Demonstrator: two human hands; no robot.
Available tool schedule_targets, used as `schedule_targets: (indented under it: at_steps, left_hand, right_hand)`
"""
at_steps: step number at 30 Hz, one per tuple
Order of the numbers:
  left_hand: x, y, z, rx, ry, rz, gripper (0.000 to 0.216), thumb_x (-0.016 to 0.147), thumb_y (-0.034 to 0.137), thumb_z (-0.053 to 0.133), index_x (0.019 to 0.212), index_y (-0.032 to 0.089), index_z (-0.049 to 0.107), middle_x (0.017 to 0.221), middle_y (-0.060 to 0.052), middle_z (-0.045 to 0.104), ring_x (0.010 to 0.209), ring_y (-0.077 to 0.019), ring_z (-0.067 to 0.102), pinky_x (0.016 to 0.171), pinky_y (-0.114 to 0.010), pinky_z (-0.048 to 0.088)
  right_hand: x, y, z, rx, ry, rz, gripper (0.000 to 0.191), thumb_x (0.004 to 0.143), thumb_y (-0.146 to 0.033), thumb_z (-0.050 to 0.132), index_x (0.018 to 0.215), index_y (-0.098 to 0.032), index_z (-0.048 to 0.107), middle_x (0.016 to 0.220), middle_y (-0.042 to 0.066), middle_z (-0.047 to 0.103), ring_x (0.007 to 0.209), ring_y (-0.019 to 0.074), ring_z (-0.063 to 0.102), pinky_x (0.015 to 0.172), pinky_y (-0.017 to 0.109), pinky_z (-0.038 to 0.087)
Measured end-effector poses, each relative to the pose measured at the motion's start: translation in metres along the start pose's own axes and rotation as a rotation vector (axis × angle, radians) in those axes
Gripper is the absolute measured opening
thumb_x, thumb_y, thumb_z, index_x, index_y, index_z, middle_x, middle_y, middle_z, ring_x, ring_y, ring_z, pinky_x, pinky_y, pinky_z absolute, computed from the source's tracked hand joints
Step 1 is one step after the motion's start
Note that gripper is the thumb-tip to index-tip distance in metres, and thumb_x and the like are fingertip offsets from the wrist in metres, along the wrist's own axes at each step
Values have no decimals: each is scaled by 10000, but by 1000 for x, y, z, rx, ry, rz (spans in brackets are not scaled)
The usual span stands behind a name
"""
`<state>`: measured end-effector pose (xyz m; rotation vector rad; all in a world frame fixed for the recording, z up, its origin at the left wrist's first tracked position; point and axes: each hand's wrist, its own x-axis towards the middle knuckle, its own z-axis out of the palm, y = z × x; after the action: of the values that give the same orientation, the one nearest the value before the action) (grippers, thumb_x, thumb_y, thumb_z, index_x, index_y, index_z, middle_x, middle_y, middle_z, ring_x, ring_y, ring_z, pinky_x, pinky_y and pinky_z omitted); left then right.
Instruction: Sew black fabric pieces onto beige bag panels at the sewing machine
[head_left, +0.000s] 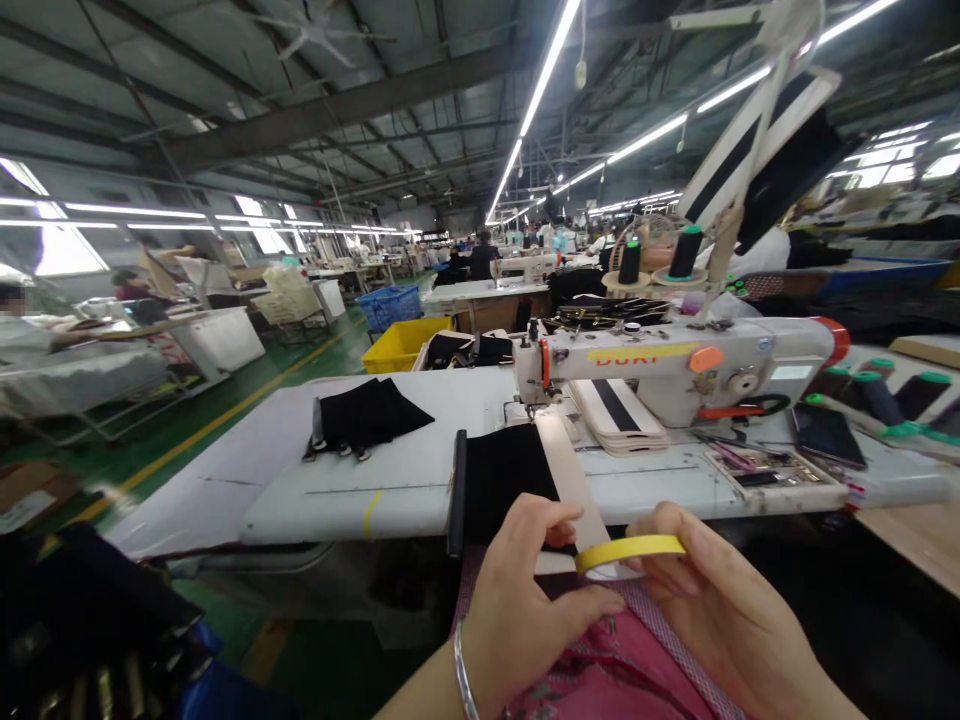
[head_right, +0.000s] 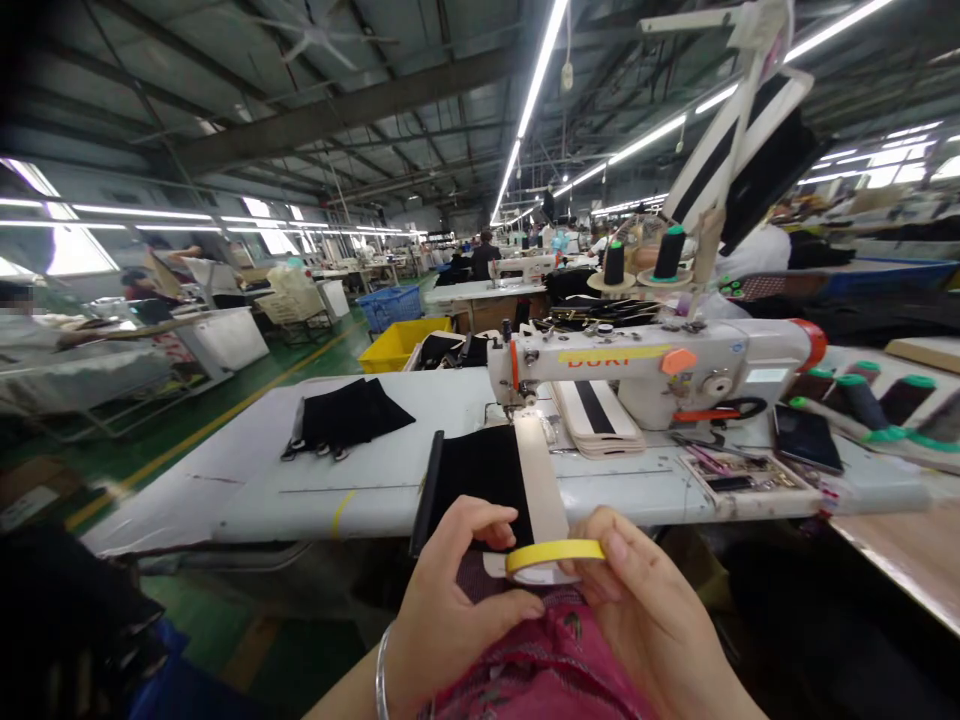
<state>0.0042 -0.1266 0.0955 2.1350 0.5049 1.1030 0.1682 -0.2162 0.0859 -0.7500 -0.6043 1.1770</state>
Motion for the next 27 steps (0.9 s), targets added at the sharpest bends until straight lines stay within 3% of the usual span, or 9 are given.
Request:
schedule_targets:
  at_steps: [5, 8, 12, 15, 18, 21, 23, 25, 27]
  left_hand:
    - [-17, -13, -16, 176, 105, 268, 109, 886, 117, 599, 977, 175, 619, 829, -39, 620, 779, -167, 536, 724, -310, 443]
    - [-27, -19, -33, 72, 156, 201, 177, 905, 74, 501, 960, 182, 630, 828, -40, 622, 793, -167, 552, 733, -310, 451]
    - [-38, -20, -43, -4, 354, 43, 260, 908, 72, 458, 1082, 201, 601, 1088, -79, 605, 1031, -200, 565, 899, -365, 469]
    - [-43, -16, -40, 43, 303, 170, 394, 837, 131, 643, 1212, 218, 559, 1154, -86, 592, 1054, -221, 561, 911, -384, 483]
    - [-46, -18, -44, 154, 339, 295, 382, 824, 61, 655, 1160, 236, 605, 1011, -48, 635, 911, -179, 582, 831, -338, 496]
    - [-48, -33, -61, 214, 462, 177, 255, 844, -8, 542, 953, 200, 642, 914, -36, 623, 878, -172, 575, 835, -348, 474]
    - [-50, -45, -72, 212, 517, 11, 296, 833, -44, 453, 878, 189, 629, 998, -50, 612, 986, -190, 561, 911, -377, 446]
    - [-54, -53, -75, 93, 494, -128, 337, 825, -41, 430, 957, 196, 631, 1111, -60, 589, 1041, -191, 547, 929, -369, 445]
    - [-58, -54, -71, -142, 354, -203, 341, 831, 57, 562, 1133, 209, 601, 1147, -72, 576, 948, -175, 572, 818, -312, 488]
  right_hand:
    - [0, 11, 12, 64, 26, 30, 302, 880, -449, 546, 681, -226, 498, 627, -11, 278, 697, 171, 391, 692, 322, 376]
    - [0, 17, 18, 149, 21, 71, 269, 892, -444, 526, 722, -235, 516, 619, -16, 249, 687, 166, 398, 681, 316, 387]
    - [0, 25, 24, 177, 9, 80, 248, 894, -419, 515, 729, -234, 519, 615, -19, 249, 688, 160, 413, 766, 347, 423]
    - [-1, 31, 31, 130, 11, 112, 254, 908, -388, 503, 716, -222, 508, 637, -12, 303, 701, 152, 422, 753, 338, 432]
    - [-3, 37, 37, 174, 19, 134, 232, 918, -352, 500, 728, -218, 503, 647, -14, 336, 687, 141, 422, 734, 346, 443]
    - [-1, 38, 40, 362, 60, 98, 210, 924, -310, 503, 735, -219, 487, 631, -34, 343, 618, 111, 385, 758, 374, 465]
    - [3, 38, 43, 453, 102, 79, 235, 924, -324, 514, 718, -219, 474, 609, -41, 339, 589, 102, 377, 736, 369, 477]
    - [9, 40, 49, 477, 150, 99, 280, 907, -381, 547, 695, -219, 464, 579, -45, 327, 568, 102, 381, 691, 352, 486]
    - [16, 45, 56, 476, 190, 126, 304, 889, -426, 574, 694, -220, 467, 562, -54, 313, 534, 96, 362, 638, 329, 484]
